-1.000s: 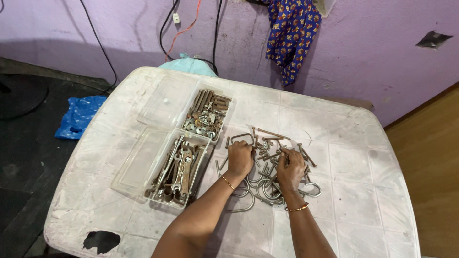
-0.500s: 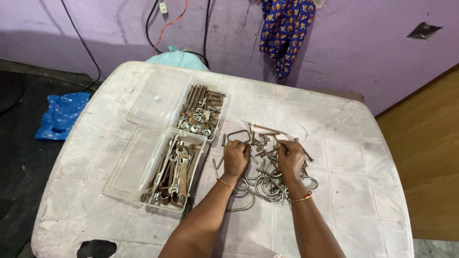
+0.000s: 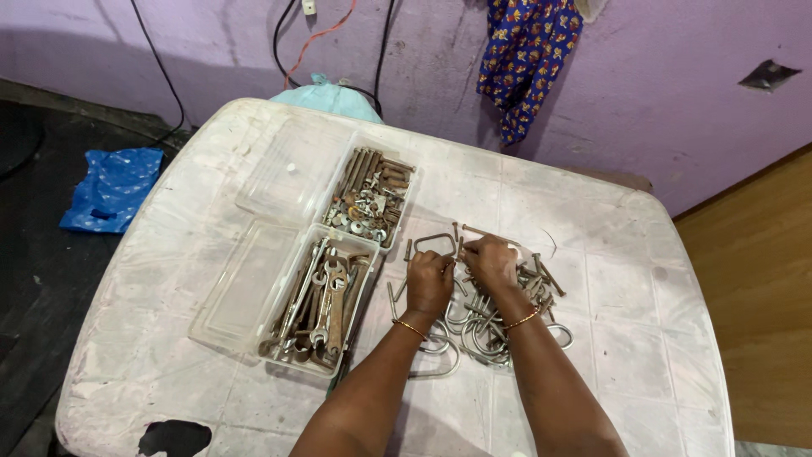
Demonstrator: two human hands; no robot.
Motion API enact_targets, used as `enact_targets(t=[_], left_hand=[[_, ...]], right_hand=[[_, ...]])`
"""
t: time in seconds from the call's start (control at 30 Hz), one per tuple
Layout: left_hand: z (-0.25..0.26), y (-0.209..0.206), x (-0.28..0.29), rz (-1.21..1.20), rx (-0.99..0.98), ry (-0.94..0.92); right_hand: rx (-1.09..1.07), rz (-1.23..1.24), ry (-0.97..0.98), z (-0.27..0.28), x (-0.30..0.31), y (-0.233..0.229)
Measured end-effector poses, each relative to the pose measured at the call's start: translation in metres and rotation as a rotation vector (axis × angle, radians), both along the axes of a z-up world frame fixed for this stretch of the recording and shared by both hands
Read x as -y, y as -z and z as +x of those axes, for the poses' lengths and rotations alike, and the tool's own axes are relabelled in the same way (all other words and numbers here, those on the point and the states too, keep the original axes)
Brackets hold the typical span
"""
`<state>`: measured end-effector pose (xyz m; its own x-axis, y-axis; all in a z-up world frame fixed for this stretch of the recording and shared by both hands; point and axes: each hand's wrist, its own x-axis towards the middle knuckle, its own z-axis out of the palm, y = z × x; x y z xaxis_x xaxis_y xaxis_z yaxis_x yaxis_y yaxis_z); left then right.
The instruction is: The person sorts a mixed pile of metal hardware, including bolts, nuts, washers, and hooks, on a white table. They pick up items by hand and place them into a clear plastic organizer box with multiple compartments. The person continues to separate the hardware into different categories throughout the clip.
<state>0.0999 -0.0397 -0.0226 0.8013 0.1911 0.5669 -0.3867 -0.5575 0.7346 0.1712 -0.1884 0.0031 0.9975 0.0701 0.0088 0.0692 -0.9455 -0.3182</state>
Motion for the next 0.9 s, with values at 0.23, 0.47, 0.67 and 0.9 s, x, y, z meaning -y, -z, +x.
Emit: enact_targets(t=[0.23, 0.47, 0.67, 0.9], left_hand=[[0.002, 0.006, 0.002, -0.026, 0.008, -0.005], [0.004, 0.012, 0.002, -0.048, 0.009, 0.017], [0.005, 0.010, 0.001, -0.043, 0.029, 0.003], [0.004, 0.013, 0.002, -0.047, 0.025, 0.011]], right_hand=[[0.021, -0.075, -0.017, 0.008, 0.004, 0.000], [0.245, 0.103, -0.170, 0.029, -0.041, -0.064], [0.567, 0.392, -0.307, 0.028, -0.111, -0.138], [0.682, 0.499, -0.156, -0.005, -0.071, -0.110]])
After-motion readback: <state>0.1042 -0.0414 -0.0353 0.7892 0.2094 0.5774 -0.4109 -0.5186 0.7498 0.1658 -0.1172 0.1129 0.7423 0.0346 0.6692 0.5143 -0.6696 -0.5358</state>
